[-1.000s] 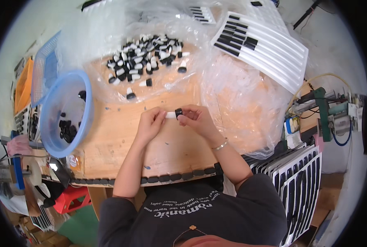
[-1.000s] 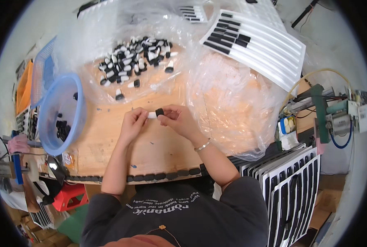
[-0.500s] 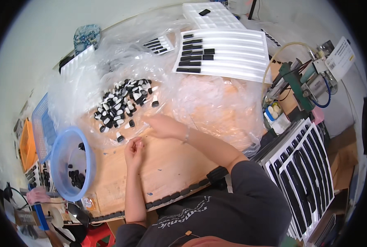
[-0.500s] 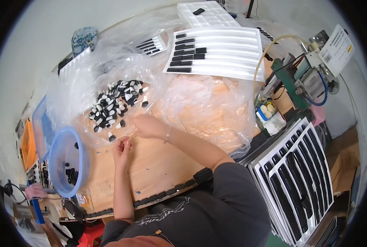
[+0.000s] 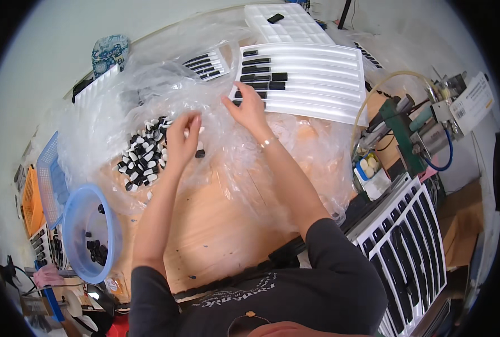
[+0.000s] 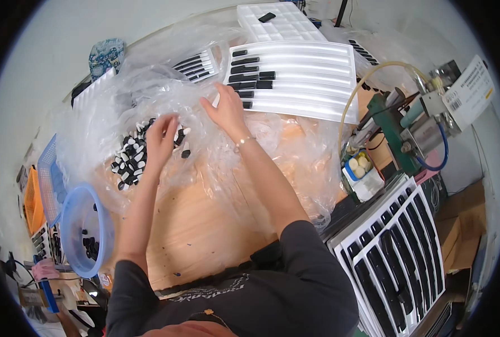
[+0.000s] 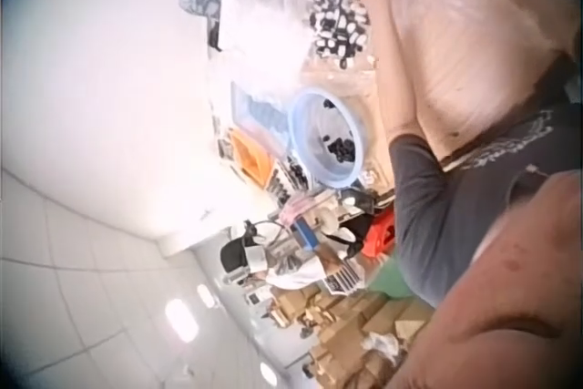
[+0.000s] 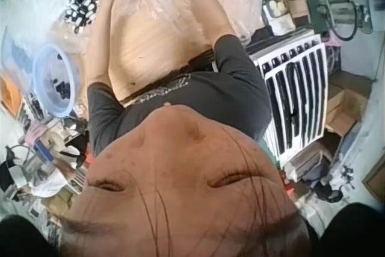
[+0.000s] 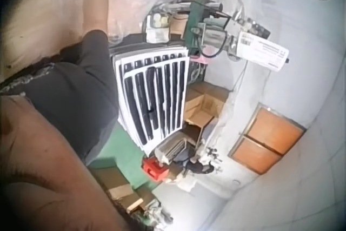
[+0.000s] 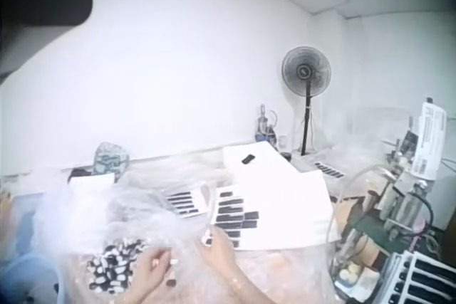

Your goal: Assembling small black and white plastic components at a workbench.

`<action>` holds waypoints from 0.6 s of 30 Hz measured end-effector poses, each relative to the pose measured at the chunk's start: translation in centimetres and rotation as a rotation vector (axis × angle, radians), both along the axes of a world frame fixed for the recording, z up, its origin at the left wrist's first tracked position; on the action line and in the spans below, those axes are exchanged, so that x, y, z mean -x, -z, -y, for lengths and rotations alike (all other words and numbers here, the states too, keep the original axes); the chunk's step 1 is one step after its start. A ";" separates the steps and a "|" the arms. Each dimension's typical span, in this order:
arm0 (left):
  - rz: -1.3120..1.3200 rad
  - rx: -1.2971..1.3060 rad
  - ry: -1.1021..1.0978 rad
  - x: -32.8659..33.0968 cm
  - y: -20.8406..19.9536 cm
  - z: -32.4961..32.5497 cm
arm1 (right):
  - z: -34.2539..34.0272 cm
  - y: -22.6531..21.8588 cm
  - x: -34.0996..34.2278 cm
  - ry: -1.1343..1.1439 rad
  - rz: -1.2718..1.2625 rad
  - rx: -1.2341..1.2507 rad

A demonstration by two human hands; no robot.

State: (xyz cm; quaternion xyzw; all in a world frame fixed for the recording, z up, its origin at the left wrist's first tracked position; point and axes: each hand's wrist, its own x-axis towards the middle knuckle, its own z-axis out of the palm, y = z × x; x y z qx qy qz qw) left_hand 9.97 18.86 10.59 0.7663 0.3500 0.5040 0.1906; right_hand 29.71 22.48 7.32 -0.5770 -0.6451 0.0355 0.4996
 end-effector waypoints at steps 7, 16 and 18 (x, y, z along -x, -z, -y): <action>-0.588 -0.264 -0.107 -1.4 1.7 -16.3 | -5.2 5.3 7.6 -0.540 0.821 0.416; -1.405 0.170 -0.327 2.4 5.2 -23.4 | -3.6 7.8 4.7 -0.617 0.745 0.457; -1.203 -0.099 -0.266 4.6 5.6 -26.5 | -3.1 3.9 5.8 -0.545 0.822 0.572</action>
